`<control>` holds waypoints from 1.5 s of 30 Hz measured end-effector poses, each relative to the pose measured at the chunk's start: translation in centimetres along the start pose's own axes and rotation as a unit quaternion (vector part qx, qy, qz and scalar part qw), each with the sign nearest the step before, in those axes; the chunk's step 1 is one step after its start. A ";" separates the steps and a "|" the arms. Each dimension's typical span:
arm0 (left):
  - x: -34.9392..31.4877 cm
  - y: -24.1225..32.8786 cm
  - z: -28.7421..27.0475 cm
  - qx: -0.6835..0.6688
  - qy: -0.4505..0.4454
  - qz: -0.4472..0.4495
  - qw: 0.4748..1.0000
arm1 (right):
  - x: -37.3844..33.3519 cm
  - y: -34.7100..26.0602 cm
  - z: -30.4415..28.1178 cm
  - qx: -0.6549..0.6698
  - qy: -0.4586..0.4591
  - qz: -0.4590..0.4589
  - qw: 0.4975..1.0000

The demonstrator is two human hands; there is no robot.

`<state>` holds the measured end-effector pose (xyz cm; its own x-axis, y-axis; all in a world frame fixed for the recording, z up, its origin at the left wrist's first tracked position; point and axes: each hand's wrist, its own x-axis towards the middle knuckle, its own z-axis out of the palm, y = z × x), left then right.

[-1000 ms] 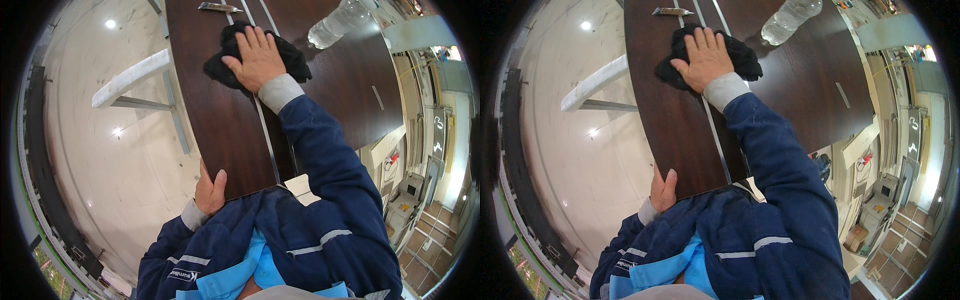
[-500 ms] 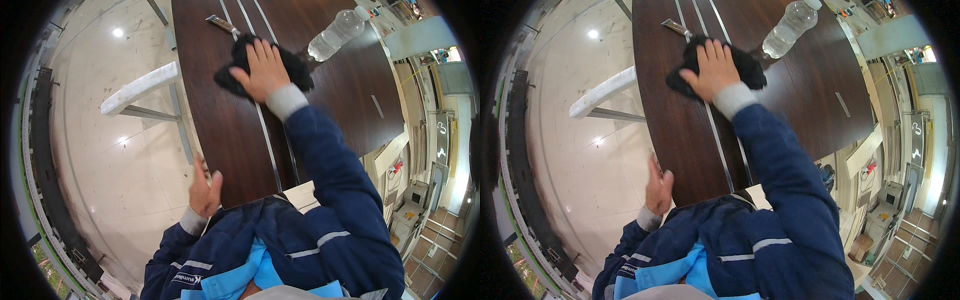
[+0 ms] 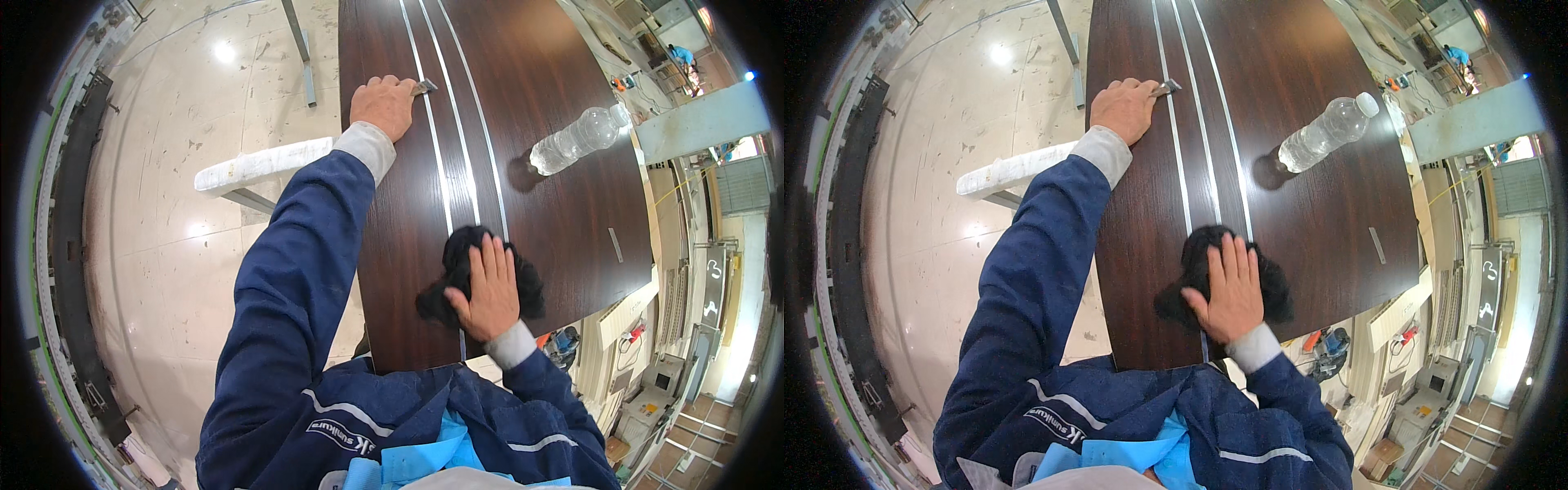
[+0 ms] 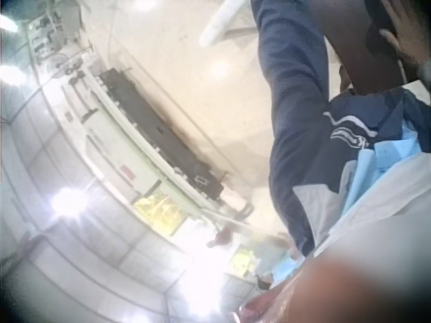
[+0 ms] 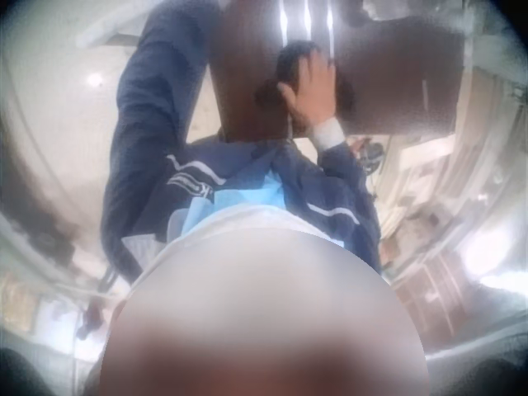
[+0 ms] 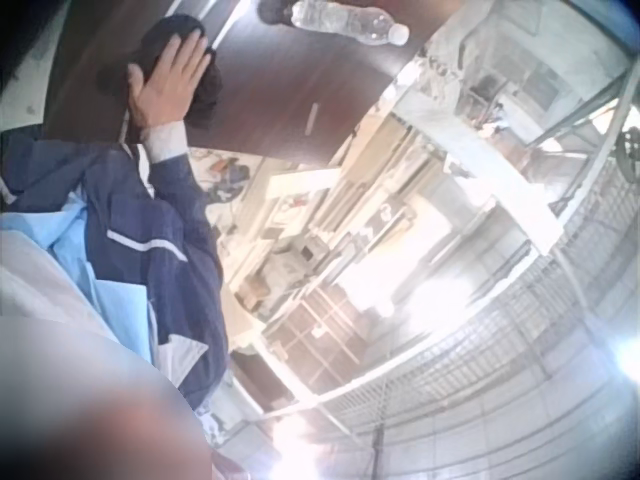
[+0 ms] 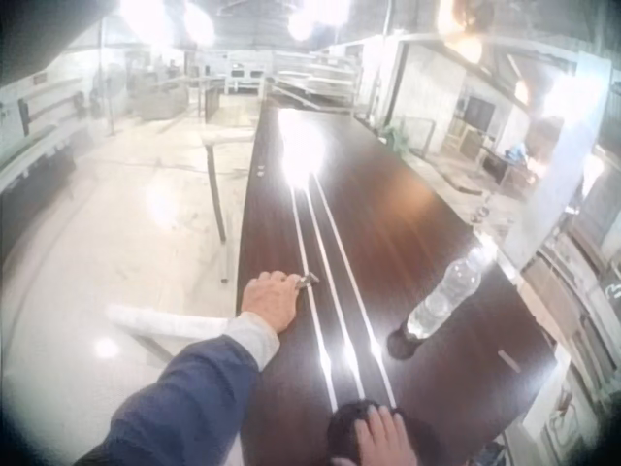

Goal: The person wipes a dark wood-grain panel with a black cloth while holding a plastic bottle, then applies thin white tape strips along the panel surface. The person uses a small tool to press the tape edges and wipes the panel again.

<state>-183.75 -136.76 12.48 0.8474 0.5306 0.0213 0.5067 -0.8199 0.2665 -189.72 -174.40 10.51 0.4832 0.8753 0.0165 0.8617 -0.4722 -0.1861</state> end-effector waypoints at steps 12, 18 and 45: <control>-21.6 -3.5 5.8 -0.472 0.110 -0.173 0.857 | 29.4 7.0 3.8 -0.090 0.149 0.055 0.983; -35.9 -0.6 3.3 -0.696 -0.142 -0.280 0.645 | 28.5 6.5 2.7 -0.060 0.077 0.086 0.991; -47.8 18.2 10.4 -0.930 0.182 -0.223 0.230 | -12.3 9.7 0.7 0.035 0.119 -0.130 0.984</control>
<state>-213.41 -179.29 6.32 0.5353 0.7336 -0.4187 -0.7006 0.6625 0.2651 -187.42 -189.65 7.86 0.2773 0.9124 0.3012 0.9523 -0.2194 -0.2120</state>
